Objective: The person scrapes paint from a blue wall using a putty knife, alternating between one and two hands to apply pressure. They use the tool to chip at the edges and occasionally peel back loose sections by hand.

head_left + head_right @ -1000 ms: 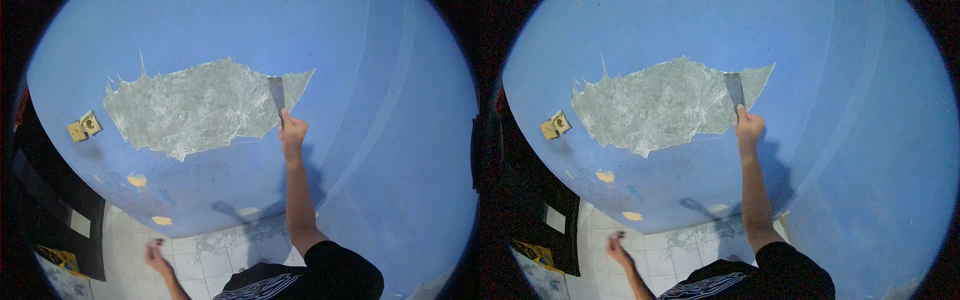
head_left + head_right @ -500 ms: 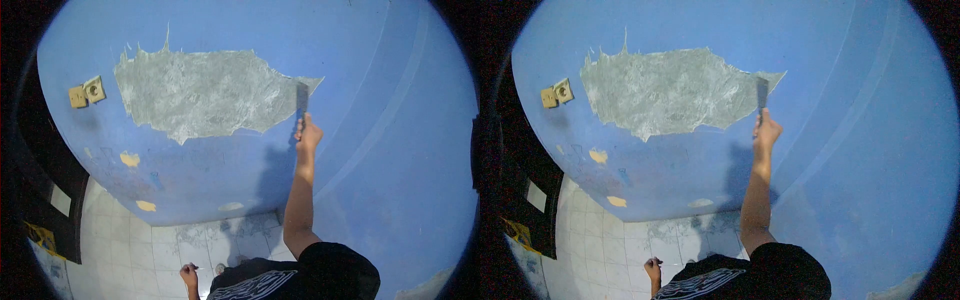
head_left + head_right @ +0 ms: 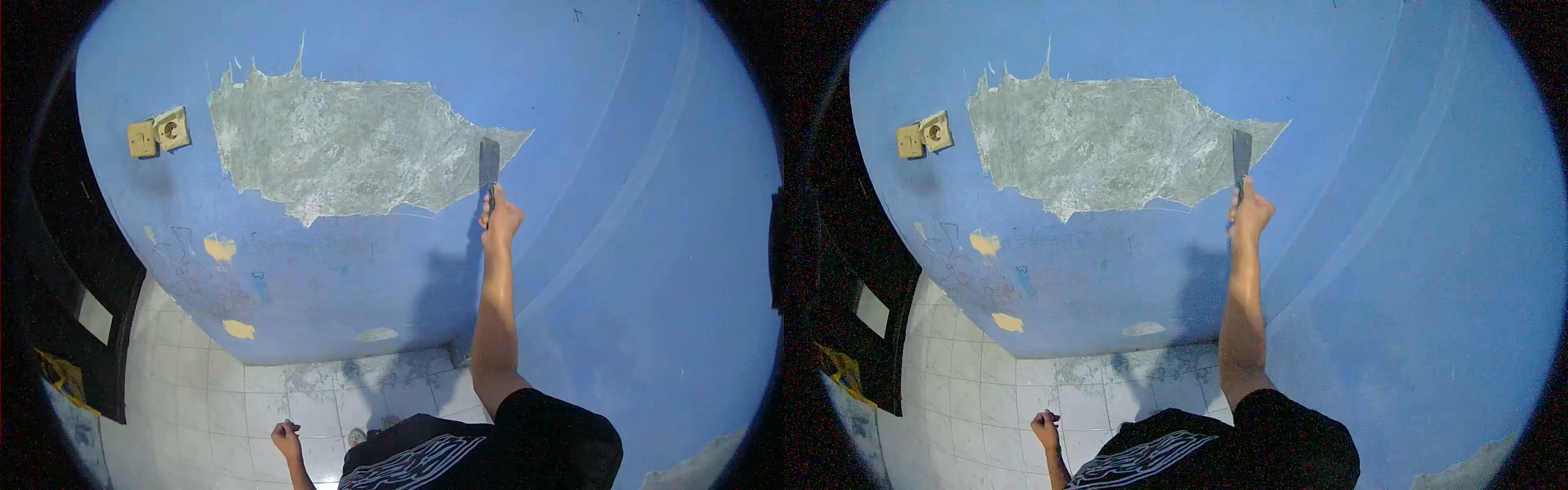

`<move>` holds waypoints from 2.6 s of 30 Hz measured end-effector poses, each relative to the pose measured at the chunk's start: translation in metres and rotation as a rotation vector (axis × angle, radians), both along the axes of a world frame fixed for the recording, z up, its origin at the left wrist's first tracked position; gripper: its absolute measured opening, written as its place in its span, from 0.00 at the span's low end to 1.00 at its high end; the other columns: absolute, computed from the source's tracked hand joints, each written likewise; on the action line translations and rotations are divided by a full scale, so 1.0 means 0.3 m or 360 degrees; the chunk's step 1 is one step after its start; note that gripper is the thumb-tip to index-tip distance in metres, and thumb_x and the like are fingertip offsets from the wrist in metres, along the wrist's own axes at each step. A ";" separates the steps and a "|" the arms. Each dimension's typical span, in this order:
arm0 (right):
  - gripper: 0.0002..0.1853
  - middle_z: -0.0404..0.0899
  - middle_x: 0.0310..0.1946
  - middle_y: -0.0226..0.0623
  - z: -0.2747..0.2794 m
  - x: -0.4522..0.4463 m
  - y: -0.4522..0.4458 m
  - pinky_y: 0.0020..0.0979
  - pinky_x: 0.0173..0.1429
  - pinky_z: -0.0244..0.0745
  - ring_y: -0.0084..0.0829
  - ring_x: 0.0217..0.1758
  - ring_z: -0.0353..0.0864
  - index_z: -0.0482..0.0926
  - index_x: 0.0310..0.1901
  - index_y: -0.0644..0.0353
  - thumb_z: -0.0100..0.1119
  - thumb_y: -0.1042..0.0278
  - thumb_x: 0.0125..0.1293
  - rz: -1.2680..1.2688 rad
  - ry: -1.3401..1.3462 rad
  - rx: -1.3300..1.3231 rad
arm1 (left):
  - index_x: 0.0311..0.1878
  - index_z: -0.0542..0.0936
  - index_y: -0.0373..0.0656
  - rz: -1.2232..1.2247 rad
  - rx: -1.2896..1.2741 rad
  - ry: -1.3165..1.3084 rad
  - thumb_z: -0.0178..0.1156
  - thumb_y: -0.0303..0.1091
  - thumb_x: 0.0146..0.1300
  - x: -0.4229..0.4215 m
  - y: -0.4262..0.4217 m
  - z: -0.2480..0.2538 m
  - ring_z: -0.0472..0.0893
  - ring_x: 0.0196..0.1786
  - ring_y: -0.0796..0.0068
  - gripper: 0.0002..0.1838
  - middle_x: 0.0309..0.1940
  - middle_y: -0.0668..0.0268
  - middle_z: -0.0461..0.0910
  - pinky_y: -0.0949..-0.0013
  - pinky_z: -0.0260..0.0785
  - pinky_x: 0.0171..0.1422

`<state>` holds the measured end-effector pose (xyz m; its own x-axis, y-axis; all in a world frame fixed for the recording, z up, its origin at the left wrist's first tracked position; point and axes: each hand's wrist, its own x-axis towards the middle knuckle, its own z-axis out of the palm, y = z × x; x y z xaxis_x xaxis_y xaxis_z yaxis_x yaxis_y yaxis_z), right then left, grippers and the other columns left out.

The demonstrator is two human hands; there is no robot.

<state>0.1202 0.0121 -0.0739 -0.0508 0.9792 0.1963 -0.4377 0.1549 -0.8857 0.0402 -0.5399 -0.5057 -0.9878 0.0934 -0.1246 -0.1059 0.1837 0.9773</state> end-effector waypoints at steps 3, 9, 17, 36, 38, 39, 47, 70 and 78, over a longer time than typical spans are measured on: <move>0.19 0.71 0.14 0.32 -0.007 -0.022 0.016 0.26 0.14 0.55 0.21 0.10 0.63 0.76 0.24 0.67 0.63 0.60 0.68 -0.0006 -0.0106 0.0051 | 0.26 0.77 0.38 0.0003 0.0073 0.0010 0.55 0.38 0.70 0.045 -0.006 -0.037 0.80 0.23 0.76 0.17 0.21 0.61 0.82 0.72 0.69 0.24; 0.20 0.74 0.15 0.36 0.045 -0.022 0.047 0.26 0.12 0.53 0.21 0.10 0.64 0.76 0.22 0.68 0.64 0.62 0.67 -0.0071 -0.0014 0.0114 | 0.26 0.77 0.38 -0.0055 0.0095 -0.0173 0.57 0.35 0.69 0.116 -0.012 -0.107 0.81 0.23 0.74 0.15 0.20 0.61 0.82 0.73 0.70 0.23; 0.19 0.72 0.14 0.32 0.044 0.000 0.090 0.25 0.13 0.54 0.20 0.10 0.63 0.78 0.23 0.65 0.63 0.61 0.67 -0.0040 -0.0144 0.0271 | 0.24 0.76 0.38 -0.0106 0.0048 -0.0119 0.58 0.35 0.67 0.075 -0.021 -0.142 0.80 0.22 0.74 0.16 0.19 0.60 0.82 0.71 0.70 0.23; 0.22 0.71 0.12 0.32 0.026 0.035 0.136 0.25 0.13 0.54 0.21 0.10 0.64 0.76 0.20 0.66 0.65 0.58 0.67 -0.0064 -0.0349 0.0277 | 0.25 0.78 0.35 -0.0385 -0.0005 -0.0098 0.58 0.32 0.67 -0.007 0.134 -0.070 0.80 0.21 0.74 0.14 0.20 0.59 0.83 0.71 0.71 0.25; 0.23 0.70 0.11 0.31 0.026 -0.004 0.141 0.26 0.13 0.55 0.21 0.10 0.64 0.77 0.19 0.68 0.64 0.59 0.66 -0.0005 -0.0321 0.0270 | 0.25 0.78 0.35 -0.0337 -0.0009 -0.0140 0.58 0.30 0.67 0.024 0.145 -0.071 0.80 0.21 0.73 0.14 0.19 0.59 0.83 0.70 0.73 0.28; 0.23 0.70 0.11 0.31 0.005 -0.025 0.133 0.25 0.13 0.53 0.20 0.09 0.63 0.76 0.20 0.67 0.64 0.57 0.67 0.0025 -0.0238 0.0235 | 0.25 0.78 0.35 -0.0335 -0.0029 -0.0133 0.58 0.30 0.67 0.021 0.131 -0.066 0.80 0.21 0.73 0.14 0.19 0.59 0.83 0.70 0.73 0.28; 0.23 0.70 0.12 0.30 0.000 -0.029 0.149 0.24 0.13 0.52 0.19 0.09 0.61 0.75 0.21 0.65 0.62 0.56 0.69 0.0041 -0.0356 0.0329 | 0.26 0.77 0.37 -0.0371 0.0012 -0.0152 0.58 0.32 0.67 0.025 0.128 -0.060 0.81 0.23 0.74 0.13 0.21 0.59 0.83 0.70 0.72 0.25; 0.22 0.70 0.12 0.30 0.018 -0.030 0.115 0.23 0.14 0.53 0.19 0.09 0.61 0.78 0.22 0.67 0.67 0.56 0.65 0.0028 -0.0259 0.0179 | 0.26 0.77 0.38 -0.0340 0.0006 -0.0255 0.58 0.37 0.68 0.048 0.184 -0.043 0.83 0.26 0.73 0.15 0.22 0.60 0.84 0.71 0.72 0.27; 0.22 0.70 0.11 0.30 -0.084 0.026 0.192 0.23 0.13 0.53 0.19 0.10 0.62 0.78 0.22 0.67 0.66 0.58 0.66 -0.0157 -0.0279 0.0342 | 0.27 0.78 0.37 -0.0450 -0.0033 -0.0184 0.58 0.35 0.68 0.041 0.184 -0.075 0.82 0.24 0.73 0.15 0.22 0.59 0.84 0.69 0.74 0.26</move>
